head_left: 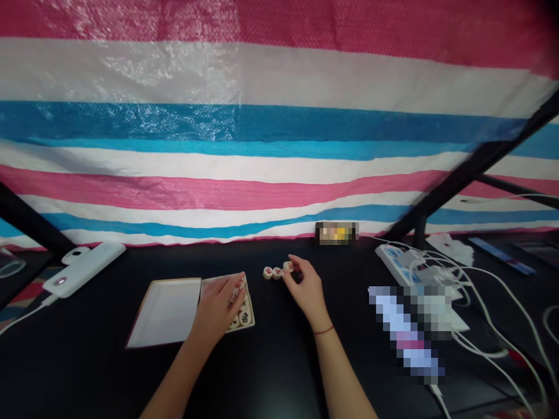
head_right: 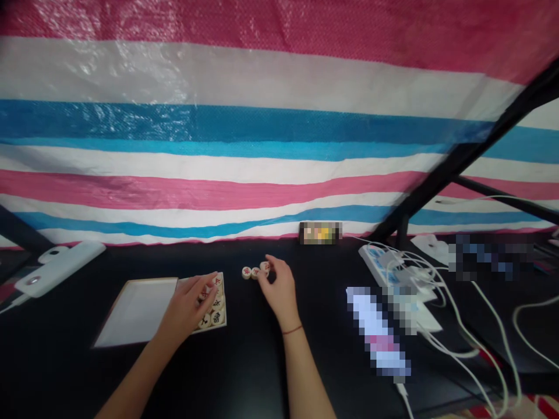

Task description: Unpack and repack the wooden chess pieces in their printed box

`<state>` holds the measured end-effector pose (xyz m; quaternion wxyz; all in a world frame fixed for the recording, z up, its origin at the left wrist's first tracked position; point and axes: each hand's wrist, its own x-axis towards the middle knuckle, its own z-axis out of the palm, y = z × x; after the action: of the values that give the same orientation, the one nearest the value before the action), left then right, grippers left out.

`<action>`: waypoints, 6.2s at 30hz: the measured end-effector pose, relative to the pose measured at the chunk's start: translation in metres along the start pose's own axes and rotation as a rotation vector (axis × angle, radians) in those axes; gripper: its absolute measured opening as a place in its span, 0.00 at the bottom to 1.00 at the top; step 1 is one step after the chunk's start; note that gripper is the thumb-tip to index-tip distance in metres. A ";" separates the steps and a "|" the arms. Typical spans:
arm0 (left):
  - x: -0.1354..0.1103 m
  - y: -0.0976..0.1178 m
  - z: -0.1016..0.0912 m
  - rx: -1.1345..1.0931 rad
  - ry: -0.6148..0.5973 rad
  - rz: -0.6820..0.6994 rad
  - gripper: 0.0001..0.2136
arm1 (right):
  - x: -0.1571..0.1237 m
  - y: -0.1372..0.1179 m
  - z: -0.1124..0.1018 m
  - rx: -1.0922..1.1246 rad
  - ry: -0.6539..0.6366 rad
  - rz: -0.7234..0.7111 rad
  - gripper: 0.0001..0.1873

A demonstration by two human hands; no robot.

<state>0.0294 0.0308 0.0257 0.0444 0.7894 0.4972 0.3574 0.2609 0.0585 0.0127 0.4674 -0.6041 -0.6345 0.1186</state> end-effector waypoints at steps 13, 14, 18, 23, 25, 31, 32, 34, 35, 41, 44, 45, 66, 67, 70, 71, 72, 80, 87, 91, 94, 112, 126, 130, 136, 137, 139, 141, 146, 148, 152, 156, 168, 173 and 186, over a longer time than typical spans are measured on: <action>0.000 -0.007 -0.002 0.000 -0.060 -0.079 0.13 | 0.000 0.022 0.002 -0.224 -0.181 -0.041 0.12; 0.000 -0.008 -0.002 0.002 -0.062 -0.079 0.13 | 0.000 0.023 0.002 -0.227 -0.184 -0.042 0.12; 0.000 -0.011 -0.002 -0.002 -0.067 -0.083 0.14 | 0.000 0.026 0.000 -0.220 -0.204 -0.026 0.11; 0.001 -0.013 -0.002 0.032 -0.038 -0.152 0.14 | 0.001 0.018 -0.001 -0.181 -0.062 -0.078 0.14; 0.001 -0.012 -0.003 0.127 0.001 -0.233 0.13 | -0.004 0.003 0.006 -0.128 0.065 -0.134 0.11; 0.005 0.000 -0.002 0.386 -0.086 -0.394 0.12 | -0.032 -0.050 0.046 -0.009 -0.182 -0.121 0.13; 0.007 0.002 0.000 0.395 -0.117 -0.400 0.13 | -0.036 -0.055 0.051 -0.021 -0.223 -0.101 0.15; 0.008 0.006 0.005 0.398 -0.160 -0.406 0.14 | -0.041 -0.061 0.057 -0.031 -0.271 -0.081 0.15; 0.009 0.008 0.007 0.396 -0.172 -0.402 0.14 | -0.042 -0.061 0.058 -0.028 -0.285 -0.081 0.15; 0.007 0.011 0.016 0.377 -0.175 -0.357 0.12 | -0.041 -0.060 0.057 0.029 -0.313 -0.066 0.14; 0.008 0.011 0.016 0.342 -0.157 -0.363 0.11 | -0.041 -0.061 0.057 0.049 -0.319 -0.053 0.13; 0.009 0.012 0.015 0.326 -0.155 -0.375 0.10 | -0.041 -0.061 0.057 0.057 -0.323 -0.051 0.13; 0.003 0.004 0.002 -0.148 0.047 -0.235 0.14 | -0.033 -0.055 0.041 0.115 -0.150 -0.276 0.12; 0.002 0.004 0.001 -0.133 0.060 -0.261 0.14 | -0.029 -0.050 0.036 0.093 -0.112 -0.264 0.12; 0.002 0.001 -0.002 -0.100 0.088 -0.337 0.14 | -0.012 -0.022 0.014 -0.006 0.083 -0.128 0.14; 0.002 0.000 -0.003 -0.104 0.097 -0.351 0.14 | -0.006 -0.010 0.005 -0.041 0.136 -0.062 0.16; 0.002 -0.001 -0.004 -0.115 0.109 -0.355 0.13 | -0.001 0.002 -0.002 -0.087 0.160 0.002 0.17; 0.003 -0.007 -0.001 -0.210 0.134 -0.268 0.11 | 0.005 0.051 -0.022 -0.366 -0.131 0.153 0.11; 0.002 -0.006 -0.001 -0.199 0.097 -0.293 0.14 | 0.003 0.045 -0.019 -0.383 -0.221 0.184 0.11; 0.003 -0.005 -0.002 -0.152 0.038 -0.287 0.17 | 0.005 0.047 -0.021 -0.362 -0.197 0.171 0.10; 0.002 -0.004 -0.001 -0.131 0.008 -0.272 0.18 | 0.006 0.035 -0.022 -0.302 -0.084 0.138 0.15; -0.008 0.004 0.014 -0.067 -0.104 0.033 0.20 | -0.029 -0.061 0.023 0.255 -0.238 -0.187 0.16; -0.001 0.008 0.003 -0.027 -0.114 -0.033 0.17 | 0.004 0.026 -0.014 -0.120 -0.131 0.052 0.15; -0.002 0.007 0.004 -0.037 -0.116 -0.037 0.17 | 0.003 0.030 -0.012 -0.127 -0.187 0.053 0.16; -0.002 0.004 0.005 -0.051 -0.134 -0.057 0.17 | 0.003 0.034 -0.013 -0.139 -0.153 0.045 0.17; -0.002 0.004 0.005 -0.051 -0.129 -0.061 0.17 | 0.003 0.034 -0.013 -0.144 -0.153 0.045 0.17; -0.001 0.004 0.004 -0.051 -0.121 -0.056 0.17 | 0.003 0.036 -0.013 -0.147 -0.169 0.044 0.17; -0.001 0.004 0.003 -0.050 -0.117 -0.041 0.17 | 0.003 0.037 -0.012 -0.142 -0.183 0.042 0.19; -0.001 0.003 0.003 -0.035 -0.111 -0.030 0.17 | 0.003 0.038 -0.011 -0.138 -0.173 0.050 0.17; -0.001 0.002 0.004 -0.032 -0.112 -0.037 0.16 | 0.003 0.039 -0.010 -0.144 -0.179 0.051 0.16; -0.002 0.001 0.005 -0.046 -0.126 -0.038 0.16 | 0.003 0.042 -0.010 -0.144 -0.184 0.039 0.15; 0.000 0.002 0.003 -0.040 -0.113 -0.034 0.15 | 0.003 0.041 -0.013 -0.142 -0.181 0.027 0.17; 0.002 -0.049 -0.020 0.139 -0.054 -0.202 0.14 | -0.020 -0.031 0.026 0.121 -0.309 -0.205 0.15; 0.001 -0.057 -0.027 0.191 -0.244 -0.188 0.14 | -0.026 -0.042 0.049 0.121 -0.451 -0.201 0.16; 0.001 -0.038 -0.025 0.306 -0.448 -0.307 0.15 | -0.028 -0.048 0.054 -0.028 -0.454 -0.172 0.16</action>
<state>-0.0136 0.0439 0.0285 0.0872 0.7616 0.6365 0.0846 0.1854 0.0448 0.0056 0.3126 -0.5122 -0.7740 0.2023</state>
